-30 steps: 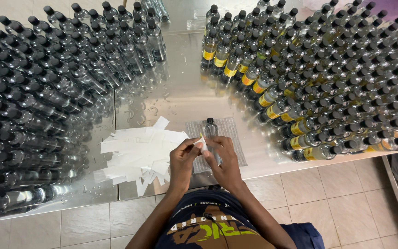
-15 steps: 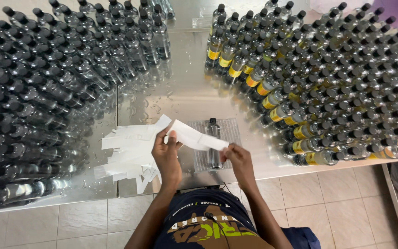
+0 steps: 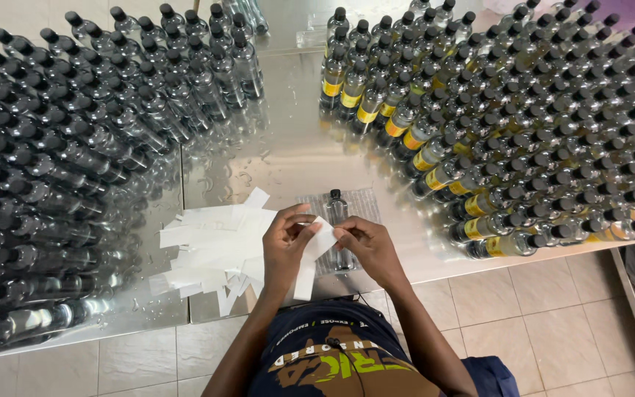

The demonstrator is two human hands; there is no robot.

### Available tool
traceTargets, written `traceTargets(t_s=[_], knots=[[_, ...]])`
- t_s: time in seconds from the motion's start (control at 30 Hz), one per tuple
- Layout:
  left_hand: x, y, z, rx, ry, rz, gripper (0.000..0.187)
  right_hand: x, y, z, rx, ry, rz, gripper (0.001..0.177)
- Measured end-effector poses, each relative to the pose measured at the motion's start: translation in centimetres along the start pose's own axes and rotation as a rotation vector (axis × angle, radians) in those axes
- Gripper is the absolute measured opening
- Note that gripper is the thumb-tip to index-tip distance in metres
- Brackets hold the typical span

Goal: The person labels bottles by hand, peeling individual labels from a stack and applying them to the center of each bottle before placing the labeled bottles on a metal surface.

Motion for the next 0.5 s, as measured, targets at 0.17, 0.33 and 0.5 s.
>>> traceTargets(t_s=[0.17,0.33,0.5], knots=[[-0.1,2.4,-1.2,0.062,0.013,0.218,0.038,0.8,0.9,2.5,0.141,-0.077,0.138,0.017],[-2.4,1.6,-3.4,-0.117,0.379,0.172,0.039,0.6,0.8,2.6,0.192,-0.065,0.238,0.021],[-3.5,-2.1,0.4,-0.258,0.12,-0.168,0.083,-0.4,-0.4,1.5,-0.006,0.037,0.251,0.017]])
Point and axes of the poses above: each hand's wrist, its own x-axis towards the middle knuckle, its own y-axis out of the back of the hand, z = x × y, the point moved 4 cm from there along x, towards the middle knuckle, and after that the axes turned 7 degrees about z, right-handed, at the moved point
